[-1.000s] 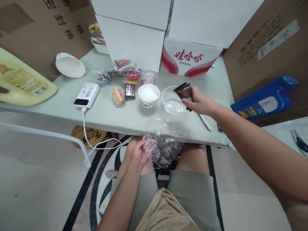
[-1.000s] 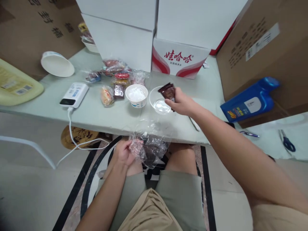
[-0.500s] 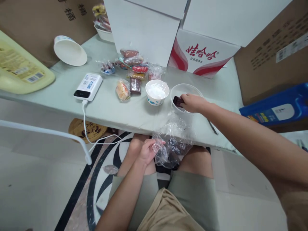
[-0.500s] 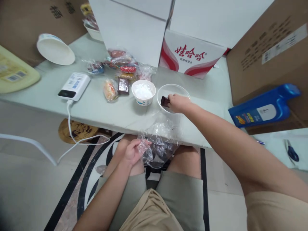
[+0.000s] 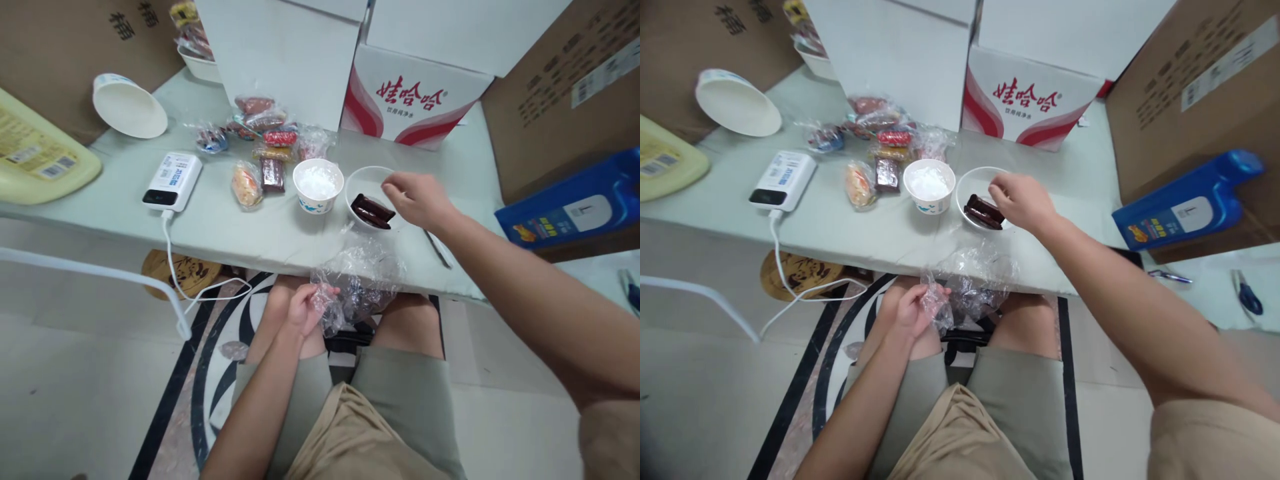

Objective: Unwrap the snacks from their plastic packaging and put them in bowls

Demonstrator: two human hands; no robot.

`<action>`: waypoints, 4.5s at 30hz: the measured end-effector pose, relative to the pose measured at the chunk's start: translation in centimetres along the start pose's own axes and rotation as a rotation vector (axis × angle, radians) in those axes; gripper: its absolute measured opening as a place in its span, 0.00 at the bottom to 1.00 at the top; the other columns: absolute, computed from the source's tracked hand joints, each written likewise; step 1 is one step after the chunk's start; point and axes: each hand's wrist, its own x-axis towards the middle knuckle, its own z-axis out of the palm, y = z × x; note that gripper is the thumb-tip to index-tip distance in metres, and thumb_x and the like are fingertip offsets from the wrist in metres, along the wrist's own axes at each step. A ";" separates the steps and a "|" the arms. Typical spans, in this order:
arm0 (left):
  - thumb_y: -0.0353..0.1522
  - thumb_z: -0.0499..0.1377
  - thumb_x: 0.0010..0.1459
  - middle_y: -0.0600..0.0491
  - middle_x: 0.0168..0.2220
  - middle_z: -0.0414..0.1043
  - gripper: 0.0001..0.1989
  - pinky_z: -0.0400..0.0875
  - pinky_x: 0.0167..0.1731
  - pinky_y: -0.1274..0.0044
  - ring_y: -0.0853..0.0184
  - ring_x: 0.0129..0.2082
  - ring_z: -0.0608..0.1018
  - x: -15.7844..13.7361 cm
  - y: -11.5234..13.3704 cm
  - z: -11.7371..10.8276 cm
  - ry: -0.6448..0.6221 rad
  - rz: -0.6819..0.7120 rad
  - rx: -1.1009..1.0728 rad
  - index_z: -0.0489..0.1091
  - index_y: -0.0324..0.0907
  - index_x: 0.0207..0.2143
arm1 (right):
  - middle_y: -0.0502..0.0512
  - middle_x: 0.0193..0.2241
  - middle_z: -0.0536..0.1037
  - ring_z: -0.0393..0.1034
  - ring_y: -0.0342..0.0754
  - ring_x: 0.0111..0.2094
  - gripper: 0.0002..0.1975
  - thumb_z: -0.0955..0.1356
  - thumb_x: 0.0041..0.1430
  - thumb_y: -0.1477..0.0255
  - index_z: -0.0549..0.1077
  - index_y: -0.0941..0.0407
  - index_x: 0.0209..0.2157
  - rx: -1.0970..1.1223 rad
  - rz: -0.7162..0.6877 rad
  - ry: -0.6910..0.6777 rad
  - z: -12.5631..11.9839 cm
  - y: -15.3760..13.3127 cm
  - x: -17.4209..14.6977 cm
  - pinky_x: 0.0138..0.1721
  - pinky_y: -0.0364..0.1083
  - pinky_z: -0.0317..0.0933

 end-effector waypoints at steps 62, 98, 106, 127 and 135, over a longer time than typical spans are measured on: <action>0.32 0.62 0.57 0.44 0.49 0.70 0.07 0.67 0.55 0.63 0.56 0.54 0.72 -9.4 4.5 3.1 -0.234 0.814 1.744 0.75 0.42 0.26 | 0.61 0.48 0.74 0.67 0.63 0.56 0.03 0.70 0.55 0.71 0.77 0.54 0.29 0.325 -0.053 0.453 6.6 3.7 -25.2 0.57 0.63 0.60; 0.43 0.71 0.46 0.49 0.31 0.80 0.20 0.73 0.28 0.78 0.65 0.29 0.82 -7.8 -2.6 1.9 -0.018 -0.084 0.593 0.73 0.39 0.34 | 0.54 0.30 0.79 0.73 0.48 0.34 0.25 0.70 0.55 0.46 0.65 0.54 0.25 1.357 0.473 -0.169 10.7 -2.4 -24.0 0.39 0.46 0.67; 0.36 0.71 0.48 0.48 0.38 0.81 0.52 0.75 0.42 0.73 0.62 0.39 0.83 -10.1 -1.6 1.5 -0.136 0.059 0.774 0.44 0.44 0.68 | 0.52 0.37 0.80 0.78 0.54 0.41 0.53 0.76 0.51 0.57 0.39 0.45 0.66 1.443 0.449 -0.026 10.6 -2.6 -26.7 0.47 0.57 0.71; 0.40 0.68 0.50 0.51 0.27 0.76 0.13 0.71 0.27 0.76 0.67 0.25 0.76 -7.4 0.1 2.3 -0.162 0.099 0.951 0.75 0.40 0.31 | 0.49 0.31 0.78 0.76 0.51 0.32 0.35 0.73 0.50 0.52 0.62 0.47 0.56 1.516 0.521 -0.220 9.6 -1.3 -22.9 0.36 0.50 0.69; 0.37 0.76 0.39 0.50 0.32 0.79 0.23 0.71 0.28 0.79 0.67 0.30 0.80 -6.1 -0.8 2.2 -0.006 -0.142 0.505 0.73 0.39 0.36 | 0.48 0.35 0.79 0.76 0.48 0.34 0.42 0.79 0.39 0.58 0.63 0.48 0.56 1.789 0.741 -0.045 12.6 -2.7 -22.4 0.35 0.47 0.69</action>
